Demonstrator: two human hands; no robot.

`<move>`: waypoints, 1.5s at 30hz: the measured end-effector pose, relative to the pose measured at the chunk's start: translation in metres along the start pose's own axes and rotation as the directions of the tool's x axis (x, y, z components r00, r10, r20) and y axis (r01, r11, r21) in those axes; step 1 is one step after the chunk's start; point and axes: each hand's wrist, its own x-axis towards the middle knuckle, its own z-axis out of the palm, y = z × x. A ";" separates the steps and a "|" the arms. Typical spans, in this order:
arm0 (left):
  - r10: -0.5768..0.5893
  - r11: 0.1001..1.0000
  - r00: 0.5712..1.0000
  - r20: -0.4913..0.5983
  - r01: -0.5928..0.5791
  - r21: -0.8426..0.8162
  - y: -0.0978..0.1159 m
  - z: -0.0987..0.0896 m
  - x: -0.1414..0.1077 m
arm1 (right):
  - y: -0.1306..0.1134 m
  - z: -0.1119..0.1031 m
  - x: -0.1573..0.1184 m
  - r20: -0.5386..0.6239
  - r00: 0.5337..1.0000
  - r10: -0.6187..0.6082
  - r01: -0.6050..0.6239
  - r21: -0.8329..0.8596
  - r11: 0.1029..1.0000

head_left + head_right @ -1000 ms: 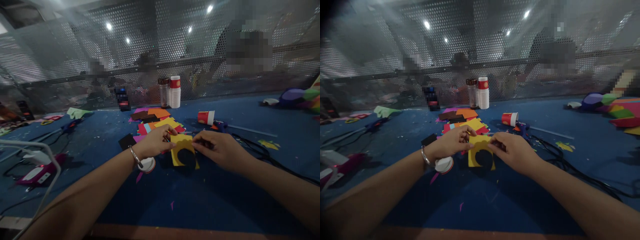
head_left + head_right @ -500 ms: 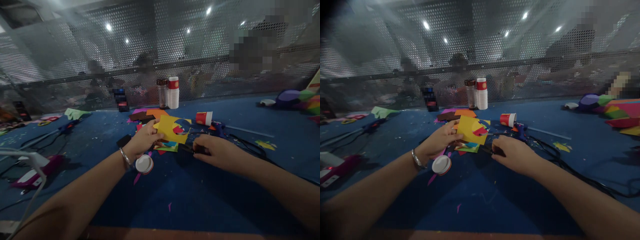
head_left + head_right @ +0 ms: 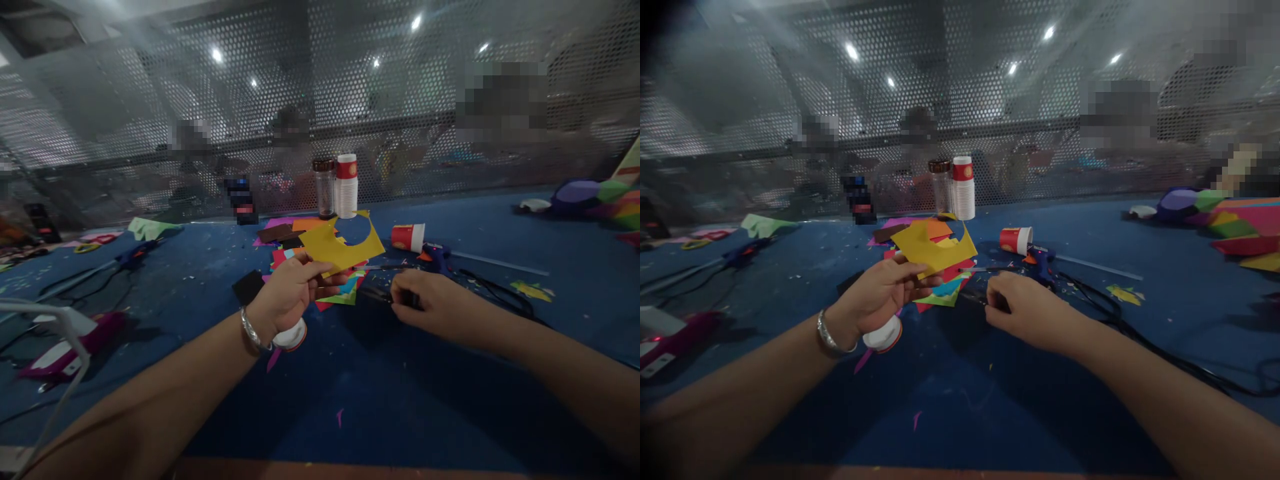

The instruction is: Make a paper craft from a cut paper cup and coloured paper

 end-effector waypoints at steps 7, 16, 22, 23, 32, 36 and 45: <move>0.059 0.998 0.996 -0.063 -0.061 -0.030 -0.010 0.001 0.001 | -0.004 0.004 0.000 -0.049 0.995 0.091 -0.080 0.187 0.979; 0.138 0.988 0.972 -0.191 -0.149 -0.043 -0.016 -0.001 0.005 | -0.007 0.009 -0.001 -0.142 0.979 0.146 -0.082 0.383 0.920; 0.056 0.995 0.994 -0.096 -0.063 -0.079 -0.021 0.012 -0.004 | -0.019 0.004 -0.001 -0.088 0.981 0.172 -0.079 0.630 0.773; 0.049 0.995 0.996 -0.078 -0.056 -0.086 -0.023 0.014 -0.006 | -0.020 0.005 -0.001 -0.071 0.982 0.176 -0.087 0.657 0.749; 0.034 0.994 0.999 0.023 -0.032 -0.101 -0.032 0.024 -0.019 | -0.026 0.007 -0.005 -0.021 0.982 0.187 -0.088 0.826 0.557; 0.005 0.992 0.999 0.037 0.000 -0.125 -0.035 0.028 -0.021 | -0.029 0.007 -0.004 -0.025 0.981 0.193 -0.083 0.843 0.532; 0.005 0.987 1.000 0.010 -0.003 -0.164 -0.040 0.033 -0.026 | -0.035 0.003 -0.004 -0.083 0.985 0.151 -0.014 0.834 0.551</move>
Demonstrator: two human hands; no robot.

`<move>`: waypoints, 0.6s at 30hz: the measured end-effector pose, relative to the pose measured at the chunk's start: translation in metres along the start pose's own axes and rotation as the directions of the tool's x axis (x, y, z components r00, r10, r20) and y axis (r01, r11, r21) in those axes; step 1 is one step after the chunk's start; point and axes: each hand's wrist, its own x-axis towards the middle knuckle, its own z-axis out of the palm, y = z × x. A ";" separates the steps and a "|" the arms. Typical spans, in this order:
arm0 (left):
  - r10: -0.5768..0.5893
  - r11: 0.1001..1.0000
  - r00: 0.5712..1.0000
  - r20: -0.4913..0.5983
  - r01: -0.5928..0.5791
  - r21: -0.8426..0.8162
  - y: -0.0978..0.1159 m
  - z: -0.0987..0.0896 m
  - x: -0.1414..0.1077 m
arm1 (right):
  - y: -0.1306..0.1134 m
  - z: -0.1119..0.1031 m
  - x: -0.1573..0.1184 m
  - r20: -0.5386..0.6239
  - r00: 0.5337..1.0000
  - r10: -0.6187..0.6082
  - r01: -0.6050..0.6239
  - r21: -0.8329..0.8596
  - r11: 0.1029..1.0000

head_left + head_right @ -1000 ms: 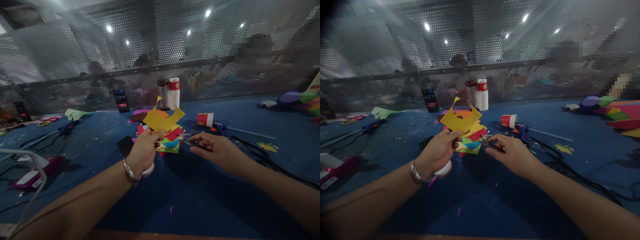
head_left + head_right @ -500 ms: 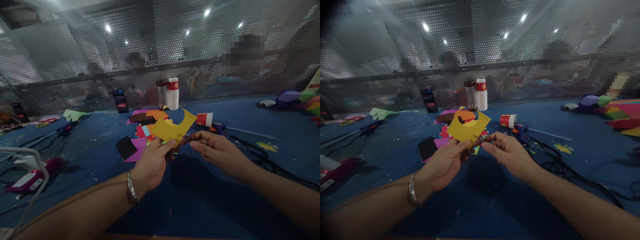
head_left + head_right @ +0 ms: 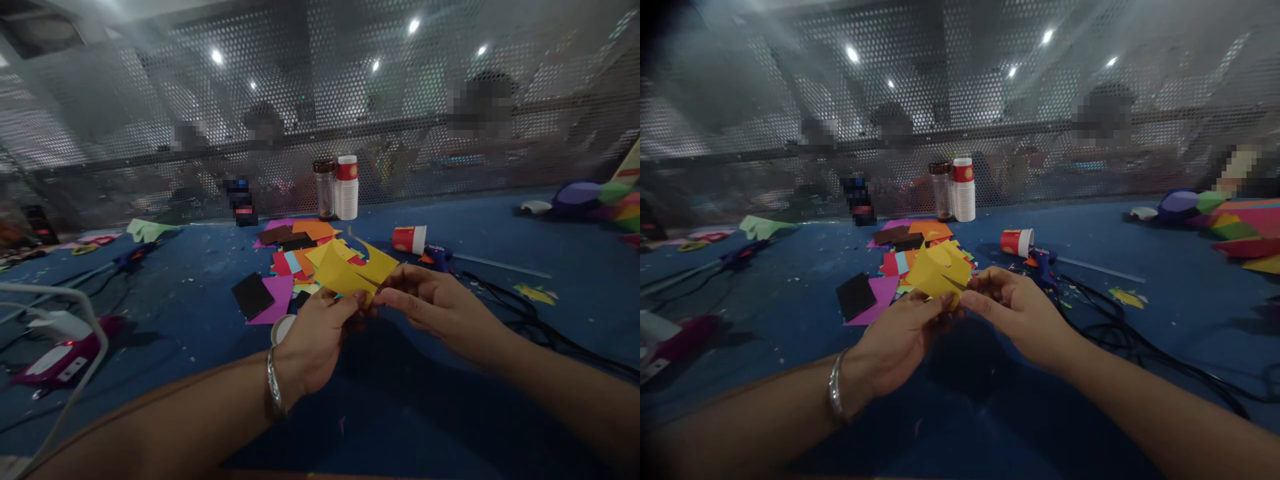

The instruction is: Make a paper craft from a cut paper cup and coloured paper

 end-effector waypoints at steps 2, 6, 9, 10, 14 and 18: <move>0.019 1.000 1.000 0.024 -0.019 0.013 0.000 0.000 0.000 | -0.002 0.000 0.000 -0.011 1.000 -0.003 0.003 -0.002 1.000; 0.023 0.998 0.998 0.054 -0.026 0.055 0.000 -0.002 0.001 | -0.001 -0.001 0.001 -0.006 1.000 -0.013 0.013 -0.002 1.000; 0.014 0.996 0.998 0.064 -0.020 0.085 0.001 -0.002 0.001 | -0.001 -0.003 0.000 0.007 1.000 -0.027 0.027 -0.030 0.999; 0.017 0.995 0.997 0.070 -0.024 0.097 0.001 -0.002 0.001 | 0.000 -0.004 0.000 0.013 0.999 -0.029 0.029 -0.040 0.999; 0.020 0.989 0.998 0.063 -0.029 0.144 0.003 -0.002 0.000 | 0.003 -0.007 0.000 0.028 0.999 -0.029 0.031 -0.074 0.997; 0.050 0.986 0.998 0.044 -0.056 0.154 0.003 -0.001 0.000 | 0.006 -0.007 0.000 0.019 0.999 -0.030 0.031 -0.075 0.997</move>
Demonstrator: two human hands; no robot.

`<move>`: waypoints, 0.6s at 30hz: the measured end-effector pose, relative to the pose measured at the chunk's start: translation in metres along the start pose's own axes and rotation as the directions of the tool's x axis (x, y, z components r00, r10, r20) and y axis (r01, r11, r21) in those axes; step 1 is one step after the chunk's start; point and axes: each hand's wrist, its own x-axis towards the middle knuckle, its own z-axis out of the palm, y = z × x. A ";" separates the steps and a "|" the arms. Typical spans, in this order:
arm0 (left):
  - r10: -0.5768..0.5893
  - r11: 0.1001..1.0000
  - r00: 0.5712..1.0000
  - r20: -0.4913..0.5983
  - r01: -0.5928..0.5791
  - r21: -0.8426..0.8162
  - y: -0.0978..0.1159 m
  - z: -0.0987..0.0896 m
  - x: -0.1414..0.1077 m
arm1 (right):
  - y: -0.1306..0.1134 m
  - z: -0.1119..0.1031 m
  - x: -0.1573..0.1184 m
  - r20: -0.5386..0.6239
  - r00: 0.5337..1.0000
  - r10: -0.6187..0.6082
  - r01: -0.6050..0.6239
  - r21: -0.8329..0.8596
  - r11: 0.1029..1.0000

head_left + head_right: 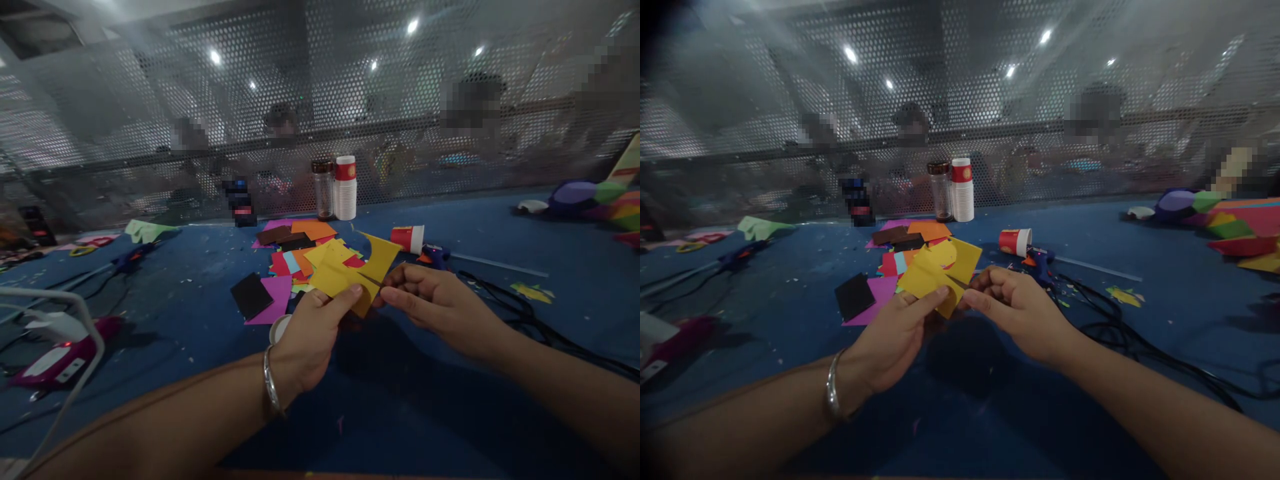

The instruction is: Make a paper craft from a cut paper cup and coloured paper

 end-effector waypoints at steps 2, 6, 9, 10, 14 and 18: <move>0.007 1.000 1.000 0.014 -0.007 0.006 0.000 0.000 0.000 | -0.001 0.000 0.000 -0.007 1.000 0.006 -0.006 0.001 1.000; 0.024 1.000 0.999 0.045 -0.024 0.004 -0.002 -0.001 -0.001 | -0.005 0.002 0.001 -0.012 1.000 0.010 -0.010 0.004 1.000; 0.012 1.000 0.999 0.049 -0.012 -0.004 -0.004 -0.002 -0.001 | -0.006 0.002 0.001 -0.001 1.000 0.005 -0.005 0.021 1.000; 0.007 1.000 0.999 0.048 -0.007 -0.009 -0.004 -0.002 -0.001 | -0.005 0.002 0.001 0.000 1.000 -0.001 0.001 0.023 1.000; 0.004 1.000 0.999 0.039 -0.003 -0.025 -0.004 -0.002 -0.001 | 0.000 0.000 0.000 0.002 1.000 -0.012 0.012 0.019 1.000; -0.001 1.000 0.999 0.038 0.001 -0.014 -0.003 -0.001 -0.001 | 0.002 -0.001 0.000 0.014 1.000 -0.004 0.004 0.008 1.000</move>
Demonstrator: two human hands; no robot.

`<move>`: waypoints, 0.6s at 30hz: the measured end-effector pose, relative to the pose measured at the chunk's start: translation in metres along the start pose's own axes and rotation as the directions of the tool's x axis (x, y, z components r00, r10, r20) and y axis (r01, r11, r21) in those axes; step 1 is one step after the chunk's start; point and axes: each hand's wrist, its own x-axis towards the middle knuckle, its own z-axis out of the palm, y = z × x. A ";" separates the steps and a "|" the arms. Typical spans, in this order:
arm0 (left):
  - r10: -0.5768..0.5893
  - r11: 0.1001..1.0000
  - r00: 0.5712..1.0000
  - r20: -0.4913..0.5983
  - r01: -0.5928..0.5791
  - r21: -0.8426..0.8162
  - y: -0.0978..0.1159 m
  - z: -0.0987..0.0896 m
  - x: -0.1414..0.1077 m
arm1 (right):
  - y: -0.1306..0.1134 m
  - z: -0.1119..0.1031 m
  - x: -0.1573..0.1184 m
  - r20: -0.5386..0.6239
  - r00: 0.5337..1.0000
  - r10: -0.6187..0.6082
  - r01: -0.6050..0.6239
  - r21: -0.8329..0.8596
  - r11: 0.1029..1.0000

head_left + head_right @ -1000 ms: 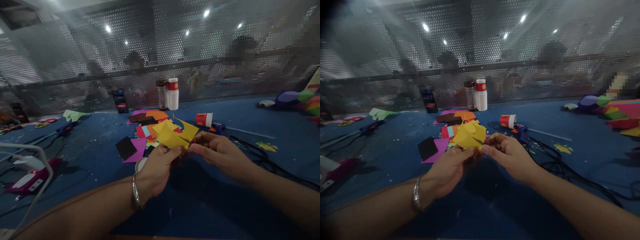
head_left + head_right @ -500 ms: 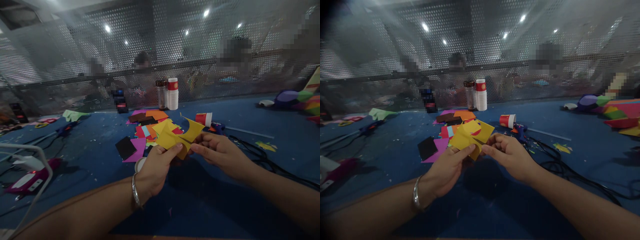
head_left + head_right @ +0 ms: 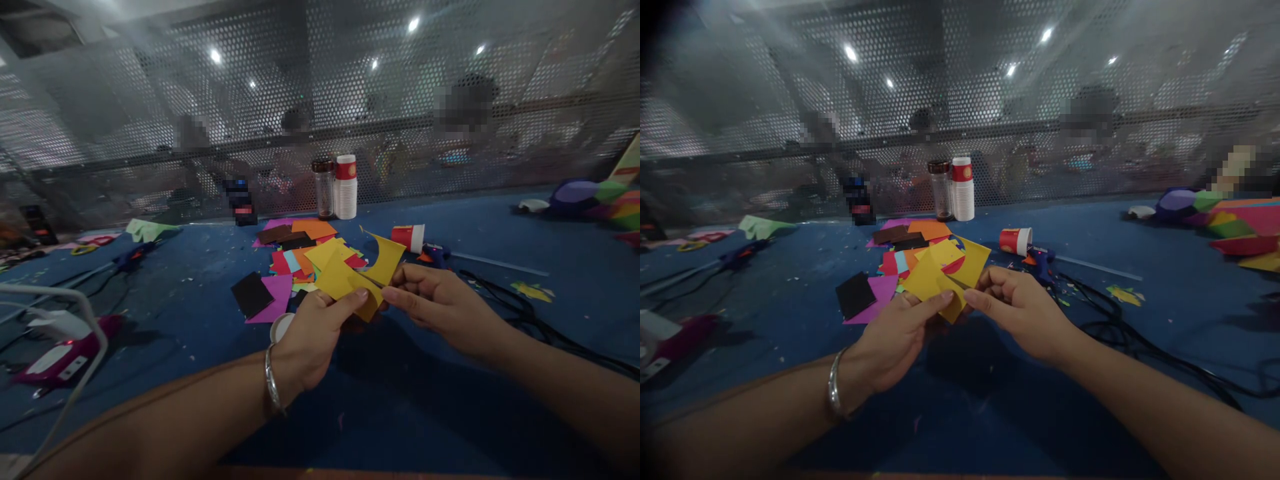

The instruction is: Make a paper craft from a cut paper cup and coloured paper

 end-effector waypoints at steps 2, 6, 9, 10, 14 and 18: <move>-0.009 1.000 1.000 -0.005 0.009 0.014 0.000 0.000 0.000 | 0.000 0.000 0.001 0.001 1.000 0.007 -0.007 -0.007 1.000; -0.028 0.999 0.999 -0.029 0.028 0.015 0.001 0.001 0.000 | -0.001 0.000 0.001 0.003 1.000 0.009 -0.009 -0.016 1.000; -0.045 0.999 0.998 -0.042 0.045 -0.014 0.004 0.003 -0.001 | -0.002 0.000 0.001 -0.010 1.000 0.013 -0.013 -0.021 1.000; -0.050 0.998 0.997 -0.056 0.049 -0.032 0.005 0.004 -0.001 | -0.002 0.000 0.001 -0.009 1.000 0.016 -0.016 -0.021 1.000; -0.062 0.988 0.985 -0.160 0.038 -0.149 0.007 0.006 -0.001 | -0.002 -0.001 0.000 -0.004 1.000 0.020 -0.020 -0.017 1.000; -0.001 0.989 0.984 -0.178 -0.025 -0.144 0.006 0.005 0.001 | -0.001 -0.001 0.000 0.001 1.000 0.014 -0.014 -0.006 1.000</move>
